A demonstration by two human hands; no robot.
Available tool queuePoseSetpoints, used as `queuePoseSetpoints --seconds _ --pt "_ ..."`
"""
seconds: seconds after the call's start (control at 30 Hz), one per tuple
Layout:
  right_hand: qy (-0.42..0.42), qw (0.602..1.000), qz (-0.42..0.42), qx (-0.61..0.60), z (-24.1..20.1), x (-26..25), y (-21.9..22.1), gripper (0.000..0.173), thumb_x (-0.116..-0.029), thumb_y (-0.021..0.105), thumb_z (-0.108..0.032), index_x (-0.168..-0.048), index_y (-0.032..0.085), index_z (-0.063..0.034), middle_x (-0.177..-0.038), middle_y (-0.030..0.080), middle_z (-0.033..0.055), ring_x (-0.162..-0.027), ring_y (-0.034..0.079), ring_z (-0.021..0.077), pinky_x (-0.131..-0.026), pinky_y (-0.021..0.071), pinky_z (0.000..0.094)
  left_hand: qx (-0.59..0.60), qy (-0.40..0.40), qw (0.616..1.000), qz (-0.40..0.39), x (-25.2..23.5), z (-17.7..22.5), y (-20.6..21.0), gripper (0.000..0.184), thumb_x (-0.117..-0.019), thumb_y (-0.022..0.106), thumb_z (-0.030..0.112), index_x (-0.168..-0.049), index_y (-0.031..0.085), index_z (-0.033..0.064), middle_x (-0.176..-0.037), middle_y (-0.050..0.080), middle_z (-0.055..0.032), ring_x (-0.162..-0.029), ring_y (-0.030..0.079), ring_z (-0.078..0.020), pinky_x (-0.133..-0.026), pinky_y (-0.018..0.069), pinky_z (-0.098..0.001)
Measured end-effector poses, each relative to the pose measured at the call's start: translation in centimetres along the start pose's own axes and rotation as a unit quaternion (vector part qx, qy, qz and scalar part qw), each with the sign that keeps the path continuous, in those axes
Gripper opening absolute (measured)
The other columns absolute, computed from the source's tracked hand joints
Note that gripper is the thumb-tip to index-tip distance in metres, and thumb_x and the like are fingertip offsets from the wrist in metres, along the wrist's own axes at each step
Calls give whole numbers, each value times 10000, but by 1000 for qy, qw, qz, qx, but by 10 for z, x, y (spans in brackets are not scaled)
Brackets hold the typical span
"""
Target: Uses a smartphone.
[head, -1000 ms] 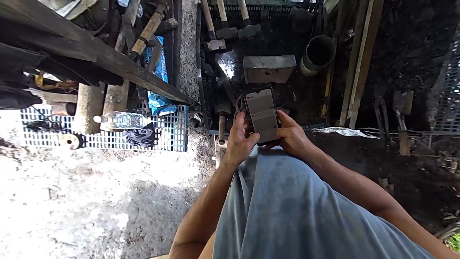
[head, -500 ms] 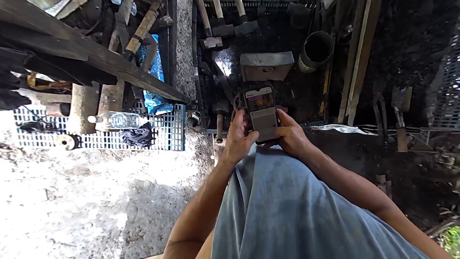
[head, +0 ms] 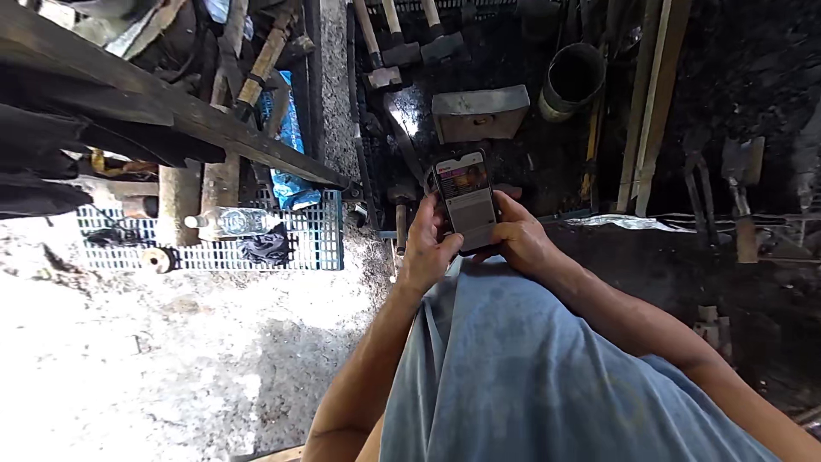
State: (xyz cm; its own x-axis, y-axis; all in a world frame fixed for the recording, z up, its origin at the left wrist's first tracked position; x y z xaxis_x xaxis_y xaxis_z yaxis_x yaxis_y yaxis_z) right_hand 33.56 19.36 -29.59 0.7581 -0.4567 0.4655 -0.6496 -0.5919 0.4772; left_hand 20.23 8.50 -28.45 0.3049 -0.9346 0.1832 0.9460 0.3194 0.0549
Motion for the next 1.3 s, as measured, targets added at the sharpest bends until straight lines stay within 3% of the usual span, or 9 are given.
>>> queuePoseSetpoints --seconds 0.13,0.2,0.37,0.57,0.63,0.73,0.83,1.0,1.3 --pt "1 1000 -5 13 -1 -4 3 640 -838 428 114 -1445 447 -87 -1243 656 209 -931 727 370 -607 635 530 9 2 1000 7 -5 0 -5 742 -861 568 -34 -1551 320 83 -1325 667 -94 -1126 693 -212 -909 612 -388" --pt "0 1000 -5 16 -3 -3 2 641 -838 426 112 -1447 445 -88 -1246 652 214 -935 725 373 -609 635 533 10 -3 1000 13 -7 -1 -5 705 -886 553 -40 -1546 339 87 -1269 699 -96 -1076 711 -203 -866 618 -370" --pt "-3 1000 10 11 -4 -1 -1 618 -852 424 100 -1440 434 -87 -1207 662 222 -894 731 372 -604 636 528 41 14 999 15 -12 -3 0 654 -922 550 -31 -1541 361 71 -1205 714 -115 -1040 719 -208 -882 616 -381" --pt "-3 999 28 15 -5 4 -9 660 -835 413 119 -1460 416 -91 -1223 650 228 -914 725 397 -615 634 561 81 28 996 27 -25 -11 9 643 -875 563 -49 -1490 376 -32 -1183 718 -174 -1069 723 -252 -932 614 -416" --pt "2 999 32 7 -5 5 -11 678 -838 406 122 -1478 399 -102 -1238 645 228 -929 721 403 -614 628 568 78 29 996 16 -22 -9 12 638 -889 550 -61 -1500 374 -11 -1197 713 -172 -1059 723 -253 -922 616 -412" --pt "0 1000 29 -1 -6 3 -10 657 -835 411 111 -1457 422 -99 -1225 652 226 -912 724 391 -610 628 553 44 6 999 1 -13 -5 9 674 -928 552 -38 -1552 357 125 -1210 709 -108 -1001 722 -202 -847 616 -369" --pt "-9 1000 17 -1 -8 -1 -6 657 -834 413 113 -1456 436 -97 -1219 658 225 -906 728 380 -608 633 539 61 14 998 21 -21 -2 5 672 -895 554 -62 -1529 353 29 -1180 719 -148 -1041 724 -229 -898 617 -399" --pt "-7 1000 14 1 -7 -4 -5 697 -824 424 128 -1482 421 -100 -1253 650 220 -927 726 381 -606 633 538 36 -8 999 -2 -12 0 -1 737 -894 521 -77 -1569 339 157 -1285 687 -98 -1046 714 -199 -842 618 -369" --pt "-12 999 23 20 -10 0 -7 667 -828 419 106 -1462 431 -99 -1250 651 221 -927 726 381 -619 634 535 45 -4 999 1 -17 -4 4 705 -916 548 -43 -1565 335 131 -1245 702 -100 -1046 713 -195 -870 609 -367"
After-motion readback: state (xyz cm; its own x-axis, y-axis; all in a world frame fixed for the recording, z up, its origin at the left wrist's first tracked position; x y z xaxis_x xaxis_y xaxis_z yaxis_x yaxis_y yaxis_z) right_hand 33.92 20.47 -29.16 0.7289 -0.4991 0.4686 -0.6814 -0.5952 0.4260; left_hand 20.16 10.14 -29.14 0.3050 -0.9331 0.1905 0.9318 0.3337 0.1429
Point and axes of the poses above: each hand's wrist, its own x-axis away from the middle knuckle, its own y-axis out of the palm, z = x × y, the point moved 5 cm from there along -x, towards the middle knuckle
